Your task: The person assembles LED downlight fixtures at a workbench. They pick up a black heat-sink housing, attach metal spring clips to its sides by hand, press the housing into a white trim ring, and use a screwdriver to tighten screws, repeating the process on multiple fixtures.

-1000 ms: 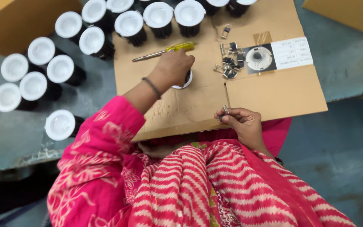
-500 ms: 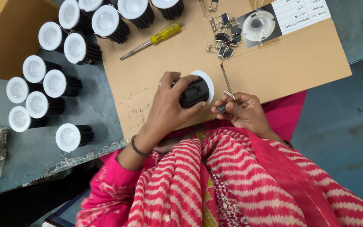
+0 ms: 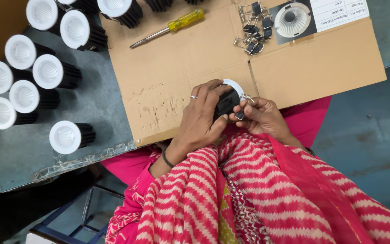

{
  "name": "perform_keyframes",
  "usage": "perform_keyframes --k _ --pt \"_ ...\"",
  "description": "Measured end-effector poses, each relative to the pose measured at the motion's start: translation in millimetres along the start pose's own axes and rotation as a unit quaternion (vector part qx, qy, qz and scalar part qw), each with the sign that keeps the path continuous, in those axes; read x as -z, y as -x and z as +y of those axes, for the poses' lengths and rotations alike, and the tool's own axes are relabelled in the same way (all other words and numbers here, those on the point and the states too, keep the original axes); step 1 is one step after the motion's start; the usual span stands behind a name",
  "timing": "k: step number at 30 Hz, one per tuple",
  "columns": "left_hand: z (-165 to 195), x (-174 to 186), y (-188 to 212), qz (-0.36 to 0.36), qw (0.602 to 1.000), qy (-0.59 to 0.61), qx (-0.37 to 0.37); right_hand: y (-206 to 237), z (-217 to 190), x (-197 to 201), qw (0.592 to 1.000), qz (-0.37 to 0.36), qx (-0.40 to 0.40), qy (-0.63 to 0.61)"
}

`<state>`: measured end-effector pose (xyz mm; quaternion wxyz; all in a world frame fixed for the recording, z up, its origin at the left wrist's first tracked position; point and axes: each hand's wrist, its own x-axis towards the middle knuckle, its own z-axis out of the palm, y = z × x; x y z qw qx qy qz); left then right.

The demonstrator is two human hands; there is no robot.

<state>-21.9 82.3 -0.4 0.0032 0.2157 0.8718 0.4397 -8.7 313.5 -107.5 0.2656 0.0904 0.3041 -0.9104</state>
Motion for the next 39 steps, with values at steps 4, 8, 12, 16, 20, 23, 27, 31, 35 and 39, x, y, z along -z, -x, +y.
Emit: perform_keyframes --k 4,8,12,16,20,23,27,31,35,39 --pt "0 -4 -3 0.018 0.999 -0.002 -0.028 5 4 6 1.0 0.022 -0.023 -0.001" --pt "3 -8 -3 0.022 0.999 0.026 -0.026 7 7 14 0.999 0.027 -0.03 -0.009" --pt "10 -18 -4 0.031 0.999 0.021 -0.011 9 9 27 0.999 0.036 -0.024 0.013" --pt "14 -27 -3 0.058 0.998 -0.005 -0.014 14 9 36 0.998 0.041 -0.035 0.042" --pt "14 -33 -3 0.068 0.997 -0.022 -0.01 18 6 35 0.997 0.047 -0.044 0.038" --pt "14 -35 -3 0.07 0.997 -0.032 -0.009 21 2 29 0.996 0.064 -0.059 0.036" --pt "15 -35 -4 0.065 0.997 -0.044 -0.006 21 -3 25 0.993 0.082 -0.075 0.049" --pt "15 -39 -6 0.081 0.995 -0.056 -0.001 19 -6 32 0.992 0.048 -0.07 0.093" --pt "14 -48 -8 0.119 0.991 -0.062 0.003 17 -8 37 0.978 0.063 -0.059 0.192" --pt "13 -53 -9 0.141 0.987 -0.07 0.011 19 -12 33 0.965 0.062 -0.03 0.255"
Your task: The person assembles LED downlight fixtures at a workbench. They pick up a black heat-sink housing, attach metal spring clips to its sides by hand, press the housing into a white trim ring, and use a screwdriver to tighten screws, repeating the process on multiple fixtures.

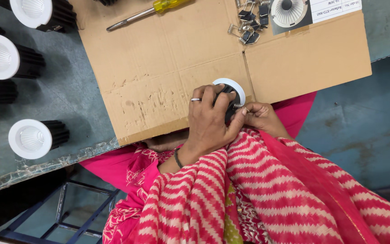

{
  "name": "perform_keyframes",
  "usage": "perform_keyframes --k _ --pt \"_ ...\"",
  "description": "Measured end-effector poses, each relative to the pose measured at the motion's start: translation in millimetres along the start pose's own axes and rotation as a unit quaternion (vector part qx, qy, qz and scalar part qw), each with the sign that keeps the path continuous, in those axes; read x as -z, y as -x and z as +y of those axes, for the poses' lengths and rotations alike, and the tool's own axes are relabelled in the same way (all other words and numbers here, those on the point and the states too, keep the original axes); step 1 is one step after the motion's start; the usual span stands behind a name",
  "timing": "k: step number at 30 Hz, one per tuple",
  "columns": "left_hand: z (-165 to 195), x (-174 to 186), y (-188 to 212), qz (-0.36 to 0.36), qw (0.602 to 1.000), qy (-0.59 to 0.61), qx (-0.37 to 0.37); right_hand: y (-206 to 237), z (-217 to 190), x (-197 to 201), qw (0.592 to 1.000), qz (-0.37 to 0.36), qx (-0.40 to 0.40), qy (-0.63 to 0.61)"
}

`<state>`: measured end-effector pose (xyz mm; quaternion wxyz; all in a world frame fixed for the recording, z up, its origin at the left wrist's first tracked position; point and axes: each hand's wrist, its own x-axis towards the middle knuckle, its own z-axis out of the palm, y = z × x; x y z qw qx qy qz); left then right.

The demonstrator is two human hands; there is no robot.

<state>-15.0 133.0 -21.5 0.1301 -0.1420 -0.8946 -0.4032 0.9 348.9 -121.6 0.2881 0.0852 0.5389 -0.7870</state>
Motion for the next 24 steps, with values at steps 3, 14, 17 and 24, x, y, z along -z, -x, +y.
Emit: perform_keyframes --k 3,14,17,24 --pt "-2 -2 0 0.013 1.0 0.006 0.002 1 -7 -3 1.0 0.007 -0.005 0.017" --pt "-4 -14 -7 0.028 1.0 0.006 0.008 -5 -15 -3 0.997 0.048 -0.036 0.04" --pt "-4 -13 -8 0.022 1.0 0.008 0.006 -8 -17 0 0.997 0.048 -0.037 0.053" --pt "0 -13 -11 0.013 1.0 0.0 0.016 -10 -19 5 0.997 0.042 -0.033 0.055"
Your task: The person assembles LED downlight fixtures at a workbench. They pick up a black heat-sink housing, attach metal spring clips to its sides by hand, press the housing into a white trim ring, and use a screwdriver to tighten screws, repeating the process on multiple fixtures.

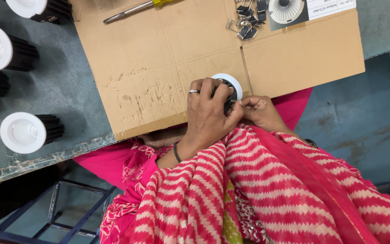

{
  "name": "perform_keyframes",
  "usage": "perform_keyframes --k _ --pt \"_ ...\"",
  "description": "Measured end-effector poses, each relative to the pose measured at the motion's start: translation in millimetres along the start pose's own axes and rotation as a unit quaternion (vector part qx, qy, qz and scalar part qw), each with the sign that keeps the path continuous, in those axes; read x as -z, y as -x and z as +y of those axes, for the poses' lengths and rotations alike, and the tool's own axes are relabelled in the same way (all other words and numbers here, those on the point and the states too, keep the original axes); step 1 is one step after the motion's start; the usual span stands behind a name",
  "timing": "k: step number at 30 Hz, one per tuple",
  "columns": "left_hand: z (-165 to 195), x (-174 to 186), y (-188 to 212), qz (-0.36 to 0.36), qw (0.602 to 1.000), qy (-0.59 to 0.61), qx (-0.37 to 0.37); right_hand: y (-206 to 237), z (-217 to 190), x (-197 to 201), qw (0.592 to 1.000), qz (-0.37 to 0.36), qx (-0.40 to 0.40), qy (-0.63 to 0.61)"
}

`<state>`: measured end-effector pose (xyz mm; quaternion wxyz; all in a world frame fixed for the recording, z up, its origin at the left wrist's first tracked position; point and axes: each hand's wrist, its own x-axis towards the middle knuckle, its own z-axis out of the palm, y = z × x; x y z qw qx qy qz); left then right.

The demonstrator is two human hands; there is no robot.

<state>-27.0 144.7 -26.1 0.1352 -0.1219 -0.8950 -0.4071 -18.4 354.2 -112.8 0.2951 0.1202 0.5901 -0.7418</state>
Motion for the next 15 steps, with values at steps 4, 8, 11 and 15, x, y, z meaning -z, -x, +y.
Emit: perform_keyframes --k 4,8,11,15 --pt "1.0 -0.3 -2.4 -0.009 1.0 -0.008 0.013 -2.9 0.2 3.2 1.0 -0.011 0.007 0.019" --pt "0.3 2.6 -1.5 -0.022 1.0 0.002 0.006 -4.8 0.4 4.2 0.999 -0.022 0.034 0.018" --pt "-0.1 1.9 -0.7 -0.027 1.0 -0.001 0.007 -4.2 1.4 6.3 0.998 -0.022 0.049 0.019" --pt "-2.6 -2.0 0.2 -0.032 0.999 -0.018 0.0 -7.9 4.7 9.0 0.998 -0.013 0.049 0.036"
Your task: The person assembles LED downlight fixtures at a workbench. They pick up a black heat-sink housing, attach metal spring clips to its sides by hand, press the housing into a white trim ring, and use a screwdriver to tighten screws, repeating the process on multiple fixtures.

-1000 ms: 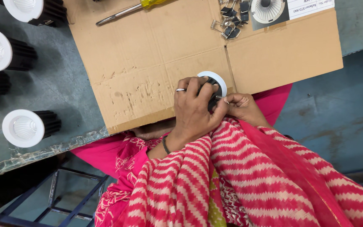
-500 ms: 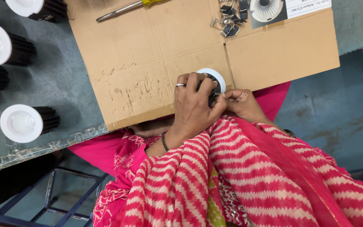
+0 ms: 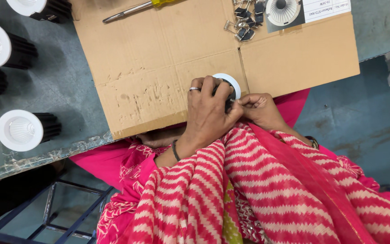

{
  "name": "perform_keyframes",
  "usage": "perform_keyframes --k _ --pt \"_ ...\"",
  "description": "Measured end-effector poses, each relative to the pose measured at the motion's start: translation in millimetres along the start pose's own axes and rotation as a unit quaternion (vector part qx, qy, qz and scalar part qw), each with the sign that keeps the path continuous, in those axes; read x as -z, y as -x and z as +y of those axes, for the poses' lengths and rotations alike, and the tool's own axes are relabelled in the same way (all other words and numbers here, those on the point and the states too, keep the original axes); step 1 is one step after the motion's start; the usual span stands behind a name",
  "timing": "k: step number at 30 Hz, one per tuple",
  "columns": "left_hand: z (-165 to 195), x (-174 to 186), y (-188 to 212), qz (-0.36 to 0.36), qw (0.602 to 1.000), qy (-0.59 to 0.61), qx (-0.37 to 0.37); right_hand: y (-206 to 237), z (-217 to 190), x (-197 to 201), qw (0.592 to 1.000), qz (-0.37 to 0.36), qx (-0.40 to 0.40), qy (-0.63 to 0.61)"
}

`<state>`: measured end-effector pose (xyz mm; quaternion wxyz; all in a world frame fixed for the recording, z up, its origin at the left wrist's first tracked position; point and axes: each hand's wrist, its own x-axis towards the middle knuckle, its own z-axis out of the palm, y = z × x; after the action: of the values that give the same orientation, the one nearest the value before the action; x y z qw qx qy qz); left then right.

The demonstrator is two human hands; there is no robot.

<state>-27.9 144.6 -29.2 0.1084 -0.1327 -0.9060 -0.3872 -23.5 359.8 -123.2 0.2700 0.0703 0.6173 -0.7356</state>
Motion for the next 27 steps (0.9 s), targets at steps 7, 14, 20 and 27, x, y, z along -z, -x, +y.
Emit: perform_keyframes --k 7,14,20,27 --pt "-4 -2 3 -0.01 1.0 -0.01 -0.011 -4 -16 -4 0.997 0.011 0.036 0.073" --pt "-3 1 -2 -0.026 1.0 0.008 -0.013 1 -63 -11 0.976 -0.016 0.086 0.201" --pt "0 3 -6 -0.048 0.999 0.008 0.001 2 -97 -19 0.932 -0.034 0.144 0.331" --pt "0 3 -11 -0.043 0.999 0.023 -0.01 -10 -134 -14 0.796 -0.109 0.299 0.514"
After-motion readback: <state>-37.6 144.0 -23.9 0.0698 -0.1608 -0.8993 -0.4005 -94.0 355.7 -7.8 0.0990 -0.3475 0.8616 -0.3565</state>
